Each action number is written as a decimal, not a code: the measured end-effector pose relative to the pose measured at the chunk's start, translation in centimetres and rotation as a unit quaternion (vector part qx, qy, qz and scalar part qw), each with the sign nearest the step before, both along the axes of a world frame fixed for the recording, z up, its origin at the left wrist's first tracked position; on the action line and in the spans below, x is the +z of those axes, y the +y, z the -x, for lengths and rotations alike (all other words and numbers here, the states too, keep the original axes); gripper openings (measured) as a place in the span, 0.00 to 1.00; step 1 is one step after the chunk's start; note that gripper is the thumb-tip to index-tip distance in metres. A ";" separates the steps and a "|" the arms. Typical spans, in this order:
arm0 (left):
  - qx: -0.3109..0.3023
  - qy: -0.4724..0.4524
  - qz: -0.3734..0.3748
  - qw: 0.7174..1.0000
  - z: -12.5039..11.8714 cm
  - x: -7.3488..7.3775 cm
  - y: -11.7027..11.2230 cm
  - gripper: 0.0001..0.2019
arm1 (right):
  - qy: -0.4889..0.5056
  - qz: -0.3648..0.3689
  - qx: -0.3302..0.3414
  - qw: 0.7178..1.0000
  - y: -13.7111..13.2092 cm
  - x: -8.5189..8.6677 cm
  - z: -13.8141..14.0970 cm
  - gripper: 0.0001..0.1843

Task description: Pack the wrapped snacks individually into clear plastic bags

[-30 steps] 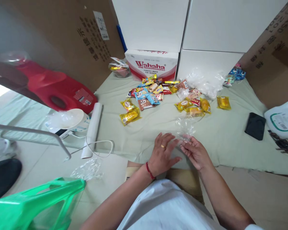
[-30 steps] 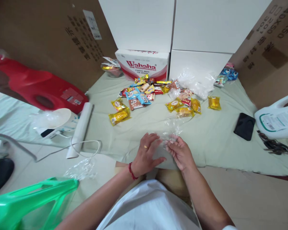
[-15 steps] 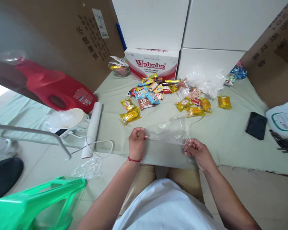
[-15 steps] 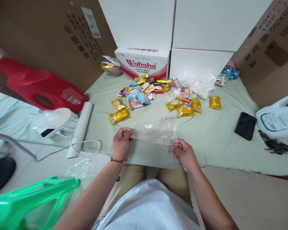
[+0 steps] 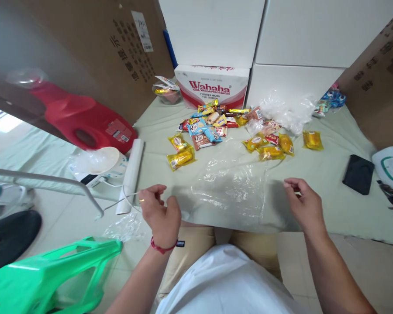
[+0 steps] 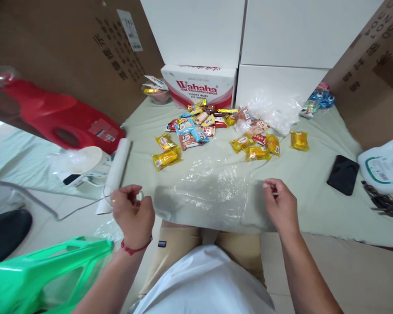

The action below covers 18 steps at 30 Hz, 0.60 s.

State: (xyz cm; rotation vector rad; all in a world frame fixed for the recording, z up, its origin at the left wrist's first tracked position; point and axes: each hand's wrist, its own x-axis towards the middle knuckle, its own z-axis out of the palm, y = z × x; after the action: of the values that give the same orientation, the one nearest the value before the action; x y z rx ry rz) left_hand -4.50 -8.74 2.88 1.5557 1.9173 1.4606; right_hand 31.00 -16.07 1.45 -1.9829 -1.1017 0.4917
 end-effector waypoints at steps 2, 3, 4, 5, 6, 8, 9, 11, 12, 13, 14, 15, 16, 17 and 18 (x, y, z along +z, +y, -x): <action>-0.123 0.013 -0.069 0.990 -2.6 1.8 -0.2 0.09 | -0.047 -0.047 0.068 0.995 1.4 0.1 1.6 0.19; -0.214 0.015 -0.072 0.974 -4.3 2.2 0.0 0.08 | -0.072 -0.059 0.131 0.987 1.9 -0.1 2.6 0.18; -0.292 0.020 -0.053 0.955 -5.9 2.2 0.5 0.09 | -0.101 -0.060 0.193 0.974 2.3 -0.5 3.7 0.19; -0.346 0.030 -0.023 0.937 -7.4 1.7 1.3 0.09 | -0.129 -0.053 0.244 0.960 2.5 -1.1 4.6 0.20; -0.366 0.039 0.012 0.930 -8.6 0.8 2.4 0.08 | -0.150 -0.040 0.282 0.947 2.4 -1.9 5.3 0.22; -0.350 0.046 0.080 0.932 -9.7 -1.8 5.0 0.06 | -0.170 -0.009 0.325 0.930 1.3 -3.4 5.8 0.26; -0.338 0.051 0.111 0.933 -9.5 -3.3 6.3 0.06 | -0.173 0.003 0.337 0.926 0.3 -4.1 5.6 0.27; -0.332 0.061 0.134 0.932 -8.0 -5.9 8.3 0.08 | -0.168 0.016 0.362 0.917 -2.2 -4.9 4.5 0.27; -0.329 0.072 0.129 0.933 -7.0 -6.8 8.8 0.11 | -0.162 0.019 0.376 0.912 -3.5 -5.0 3.8 0.27; -0.328 0.090 0.118 0.933 -5.9 -7.5 9.1 0.13 | -0.154 0.019 0.391 0.907 -4.7 -4.9 3.1 0.26; -0.331 0.119 0.108 0.930 -5.0 -7.9 9.1 0.16 | -0.139 0.012 0.407 0.903 -5.7 -4.5 2.4 0.25; -0.337 0.159 0.102 0.922 -4.2 -8.1 8.8 0.18 | -0.118 0.001 0.426 0.897 -6.3 -3.9 1.9 0.23; -0.347 0.210 0.103 0.908 -3.7 -8.0 8.5 0.21 | -0.091 -0.011 0.438 0.894 -6.6 -3.1 1.4 0.20; -0.357 0.264 0.110 0.889 -3.5 -7.8 8.1 0.24 | -0.066 -0.024 0.438 0.896 -6.3 -2.3 1.1 0.17; -0.364 0.315 0.121 0.868 -3.5 -7.5 7.9 0.26 | -0.049 -0.040 0.428 0.902 -5.6 -1.4 0.9 0.15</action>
State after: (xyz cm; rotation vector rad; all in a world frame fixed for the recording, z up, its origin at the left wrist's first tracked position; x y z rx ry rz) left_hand -1.04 -0.88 -4.65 2.4313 1.3817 0.3979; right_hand 30.08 -21.71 0.01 -1.3728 -2.0183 0.7759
